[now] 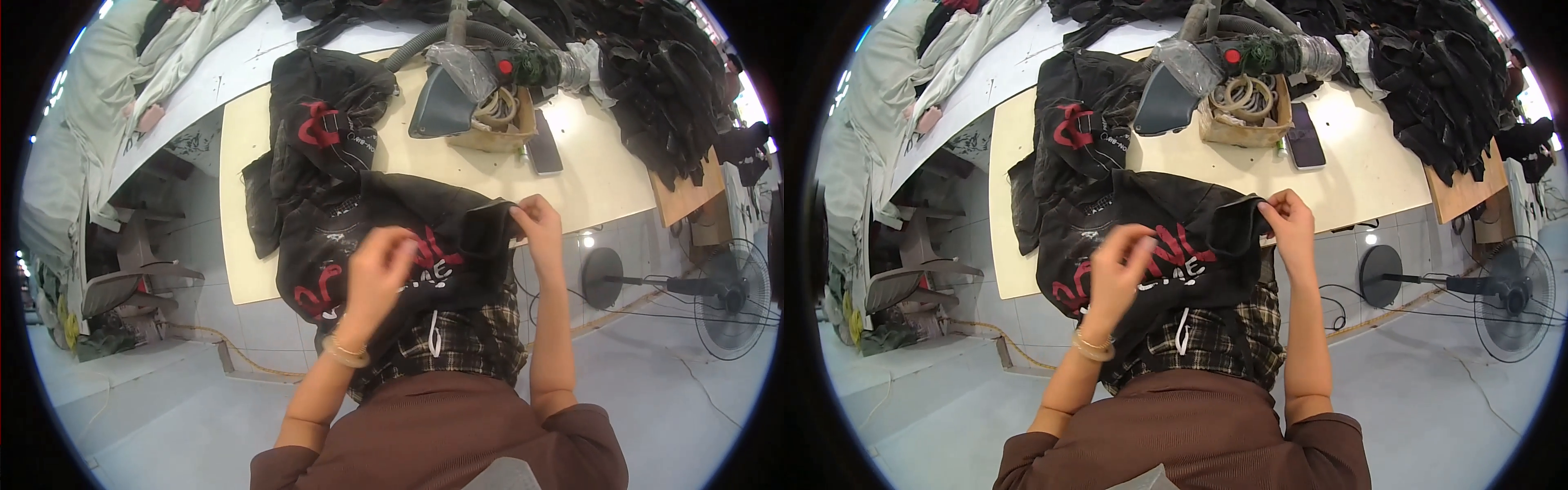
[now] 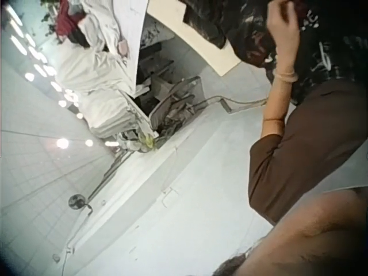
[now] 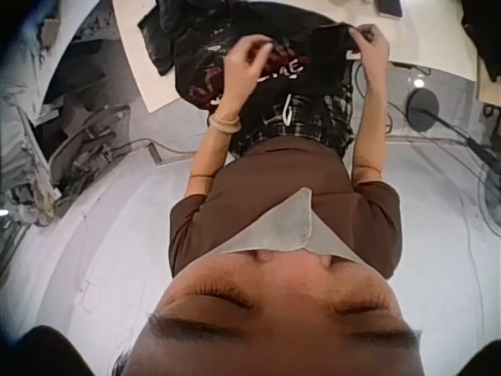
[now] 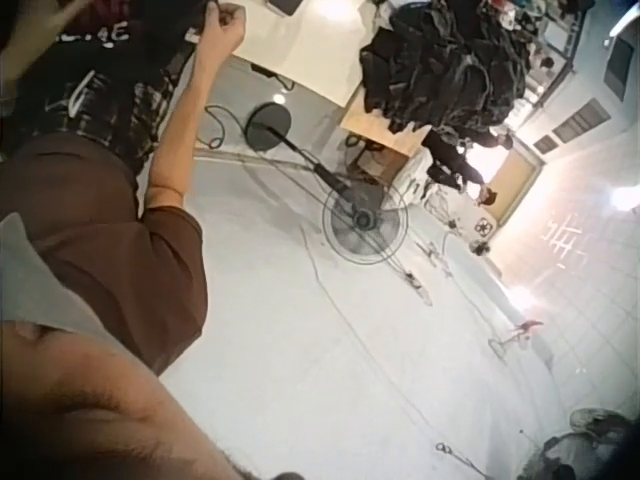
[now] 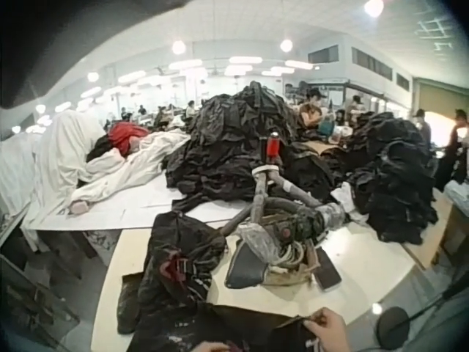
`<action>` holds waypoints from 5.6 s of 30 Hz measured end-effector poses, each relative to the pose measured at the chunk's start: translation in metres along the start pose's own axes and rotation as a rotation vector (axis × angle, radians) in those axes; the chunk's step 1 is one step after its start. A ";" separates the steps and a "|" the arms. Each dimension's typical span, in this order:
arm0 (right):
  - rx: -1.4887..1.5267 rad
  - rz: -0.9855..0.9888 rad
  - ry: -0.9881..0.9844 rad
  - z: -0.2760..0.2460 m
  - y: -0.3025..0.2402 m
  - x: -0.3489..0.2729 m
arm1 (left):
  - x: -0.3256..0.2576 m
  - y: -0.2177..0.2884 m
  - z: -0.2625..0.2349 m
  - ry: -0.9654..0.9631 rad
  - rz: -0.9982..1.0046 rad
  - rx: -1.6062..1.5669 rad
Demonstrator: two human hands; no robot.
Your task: Inspecting black garments for quality control on a factory floor.
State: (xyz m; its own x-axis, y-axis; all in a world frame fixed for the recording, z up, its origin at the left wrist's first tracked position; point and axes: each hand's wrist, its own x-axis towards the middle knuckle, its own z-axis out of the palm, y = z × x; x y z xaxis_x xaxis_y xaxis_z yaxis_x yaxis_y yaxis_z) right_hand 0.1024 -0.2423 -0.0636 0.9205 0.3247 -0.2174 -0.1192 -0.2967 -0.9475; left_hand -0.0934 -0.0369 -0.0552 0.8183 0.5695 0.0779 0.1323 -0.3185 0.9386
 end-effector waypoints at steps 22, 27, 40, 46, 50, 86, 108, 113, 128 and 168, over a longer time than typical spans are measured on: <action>-0.212 -0.488 0.033 0.084 -0.055 -0.044 | 0.050 0.019 0.047 -0.115 -0.210 -0.714; 0.086 -0.306 -0.223 0.081 -0.052 -0.027 | 0.037 0.015 0.025 -0.147 -0.256 -0.555; 0.736 0.089 -0.589 0.068 -0.073 -0.001 | 0.073 0.040 -0.023 -0.348 -0.181 -0.531; 0.736 0.024 -0.459 0.070 -0.080 0.011 | 0.086 0.043 -0.017 -0.160 -0.136 -0.609; 0.440 -0.013 -0.491 0.068 -0.083 0.014 | 0.086 0.041 -0.009 -0.107 -0.075 -0.564; -0.117 -0.401 -0.870 0.024 -0.119 -0.029 | 0.079 0.028 0.012 -0.025 -0.077 -0.212; 0.056 0.347 -0.751 0.049 -0.027 0.001 | 0.078 0.029 0.007 -0.092 0.003 -0.407; -0.298 -0.149 -0.067 0.048 -0.050 -0.015 | 0.080 0.028 0.006 -0.077 -0.017 -0.382; -0.254 -0.702 -0.247 0.073 -0.090 -0.034 | 0.080 0.034 0.008 -0.069 -0.013 -0.318; 1.105 0.361 -0.647 0.091 -0.071 0.017 | 0.108 0.030 -0.022 -0.226 0.066 -0.443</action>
State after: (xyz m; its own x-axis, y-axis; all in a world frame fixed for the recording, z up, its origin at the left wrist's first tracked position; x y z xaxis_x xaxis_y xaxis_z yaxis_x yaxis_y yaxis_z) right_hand 0.0928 -0.1342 -0.0218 0.4686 0.8395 -0.2753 -0.8386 0.3247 -0.4373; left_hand -0.0128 0.0317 -0.0116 0.9240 0.3651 0.1136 -0.1342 0.0315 0.9905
